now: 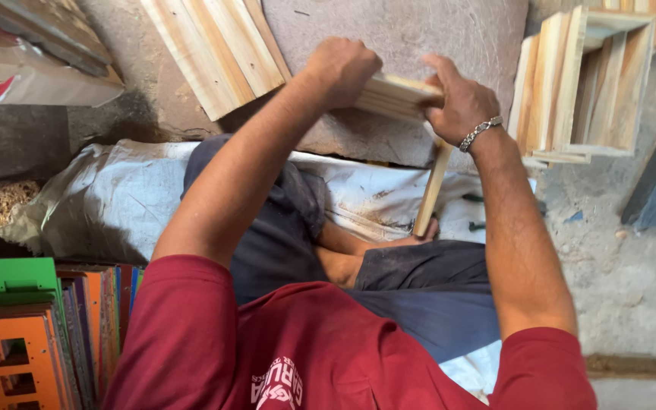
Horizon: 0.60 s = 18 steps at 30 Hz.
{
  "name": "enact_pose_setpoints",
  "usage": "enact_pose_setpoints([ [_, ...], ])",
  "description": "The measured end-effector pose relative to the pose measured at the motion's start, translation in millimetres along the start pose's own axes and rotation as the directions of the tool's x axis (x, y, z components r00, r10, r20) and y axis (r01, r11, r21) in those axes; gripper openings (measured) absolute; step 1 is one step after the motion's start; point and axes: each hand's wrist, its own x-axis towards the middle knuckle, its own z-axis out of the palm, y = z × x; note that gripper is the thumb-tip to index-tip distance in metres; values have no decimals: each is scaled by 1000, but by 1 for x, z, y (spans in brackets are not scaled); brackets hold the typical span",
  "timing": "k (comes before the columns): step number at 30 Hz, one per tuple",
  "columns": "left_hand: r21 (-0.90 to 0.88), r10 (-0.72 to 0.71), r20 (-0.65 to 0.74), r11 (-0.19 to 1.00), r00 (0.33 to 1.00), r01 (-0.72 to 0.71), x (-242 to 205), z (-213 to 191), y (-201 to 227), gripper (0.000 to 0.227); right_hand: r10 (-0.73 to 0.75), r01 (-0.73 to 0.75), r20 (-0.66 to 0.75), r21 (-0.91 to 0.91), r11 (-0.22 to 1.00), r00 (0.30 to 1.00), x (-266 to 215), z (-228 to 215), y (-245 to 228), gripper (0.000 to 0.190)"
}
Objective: The person sits on the floor and assembles small wooden boxes by hammering nails into wooden planks. They repeatedly pick up planks, position them, and use a hammer to drive nails, occasionally flipping the pieces to work on different sides.
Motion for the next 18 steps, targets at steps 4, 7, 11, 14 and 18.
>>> enact_pose_setpoints([
  [4, 32, 13, -17, 999, 1000, -13, -1, 8, 1, 26, 7, 83, -514, 152, 985, 858, -50, 42, 20, 91],
  [7, 45, 13, -23, 999, 1000, -12, 1, 2, -2, 24, 501, -190, -523, 537, 822, 690, -97, 102, 16, 75],
  [11, 26, 50, 23, 998, 998, -51, 5, 5, -4, 30, 713, -488, 53, 764, 421, 699, -130, 168, 30, 63],
  [14, 12, 64, 15, 998, 998, -64, 4, 9, -9, 24, 481, -259, 321, 946, -193, 816, -131, 171, 46, 29],
  [18, 65, 94, -19, 994, 995, -93, 7, 10, -11, 20, 518, -217, 299, 952, -215, 801, -145, 132, 29, 26],
])
